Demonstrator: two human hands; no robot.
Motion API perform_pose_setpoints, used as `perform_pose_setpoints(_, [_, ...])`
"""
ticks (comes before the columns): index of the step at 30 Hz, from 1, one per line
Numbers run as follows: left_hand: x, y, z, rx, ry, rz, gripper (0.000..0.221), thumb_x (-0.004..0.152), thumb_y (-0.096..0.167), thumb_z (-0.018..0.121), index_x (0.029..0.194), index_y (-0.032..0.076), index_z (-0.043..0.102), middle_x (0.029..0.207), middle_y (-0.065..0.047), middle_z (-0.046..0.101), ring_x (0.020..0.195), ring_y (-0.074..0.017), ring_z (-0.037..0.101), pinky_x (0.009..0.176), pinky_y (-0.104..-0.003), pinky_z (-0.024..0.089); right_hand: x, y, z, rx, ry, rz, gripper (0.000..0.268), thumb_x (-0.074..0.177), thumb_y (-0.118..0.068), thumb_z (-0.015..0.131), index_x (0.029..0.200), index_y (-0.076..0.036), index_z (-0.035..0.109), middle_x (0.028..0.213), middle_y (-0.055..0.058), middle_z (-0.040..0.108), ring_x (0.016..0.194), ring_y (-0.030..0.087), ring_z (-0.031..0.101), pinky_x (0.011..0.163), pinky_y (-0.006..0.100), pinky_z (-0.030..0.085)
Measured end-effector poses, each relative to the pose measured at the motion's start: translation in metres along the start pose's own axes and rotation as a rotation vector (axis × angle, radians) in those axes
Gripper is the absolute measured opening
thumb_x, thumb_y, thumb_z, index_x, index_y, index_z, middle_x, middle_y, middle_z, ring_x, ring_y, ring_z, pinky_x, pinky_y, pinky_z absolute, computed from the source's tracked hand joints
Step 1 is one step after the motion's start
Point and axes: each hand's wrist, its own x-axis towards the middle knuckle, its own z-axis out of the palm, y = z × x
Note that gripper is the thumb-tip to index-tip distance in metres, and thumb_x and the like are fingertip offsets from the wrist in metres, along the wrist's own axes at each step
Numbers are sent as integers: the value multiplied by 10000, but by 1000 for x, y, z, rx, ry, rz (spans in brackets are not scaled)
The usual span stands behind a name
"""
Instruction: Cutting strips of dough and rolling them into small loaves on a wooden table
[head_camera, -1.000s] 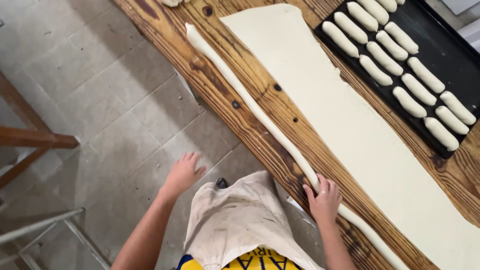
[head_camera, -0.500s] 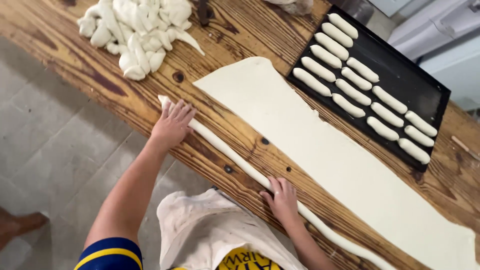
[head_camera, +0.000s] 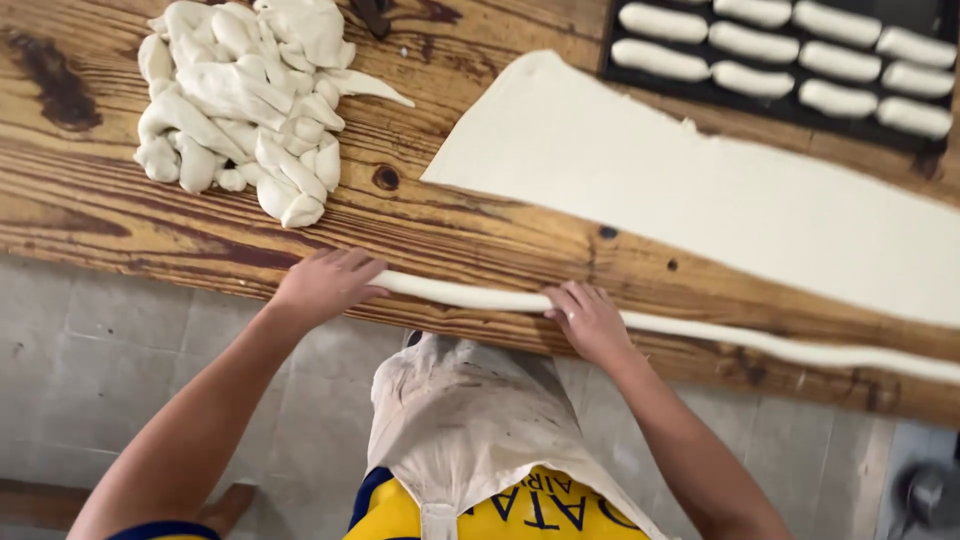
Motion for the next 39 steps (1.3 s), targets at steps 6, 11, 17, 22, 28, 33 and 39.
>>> perform_pose_setpoints(6, [-43,3,4,112,71,-70,553,993,473,525,1510,273,525,1386,-44,610,1292,-276,603,1064,-435,483,24,-86,21,-131,208,73,513,1023,-396,490,1518,-261,501,1451,11,528,1337,223,527,1121,451,374])
perform_pose_setpoints(11, [29,-18,15,-3,13,-391,734,1094,582,175,1660,143,334,1711,-167,223,1575,-353,178,1239,-548,104,80,-100,7,-55,98,196,648,1078,-470,364,1611,-100,362,1608,182,430,1476,381,390,1169,638,222])
perform_pose_setpoints(17, [72,-30,-23,-168,-435,-327,681,1087,520,164,1677,182,118,1731,-152,135,1598,-300,94,1292,-480,20,118,-81,6,-2,-76,323,611,1089,-432,272,1673,-282,179,1734,30,155,1577,314,174,1243,605,111])
perform_pose_setpoints(22, [-12,49,-7,0,-383,-154,834,988,722,208,1660,229,197,1719,-83,191,1589,-331,114,1264,-601,42,41,-120,25,-61,76,118,611,1047,-558,368,1590,-282,410,1594,15,431,1484,286,366,1207,576,205])
perform_pose_setpoints(28, [15,75,1,-18,-170,-360,843,989,664,331,1657,153,271,1698,-232,201,1536,-537,129,1143,-777,66,45,-107,29,-98,3,141,627,1040,-570,357,1622,-339,321,1688,-12,284,1541,332,232,1197,663,149])
perform_pose_setpoints(33, [88,13,9,-106,-74,-497,690,1074,471,392,1668,136,282,1698,-241,193,1551,-454,115,1113,-810,18,113,-69,-8,-51,-44,350,667,1069,-508,371,1668,-320,145,1725,42,186,1565,362,194,1210,701,116])
perform_pose_setpoints(39, [33,56,9,-203,-214,-322,669,1053,531,287,1664,261,265,1716,-112,240,1592,-338,145,1261,-610,30,18,-52,1,-99,17,215,654,1008,-504,488,1590,-215,410,1559,84,503,1438,323,461,1150,554,363])
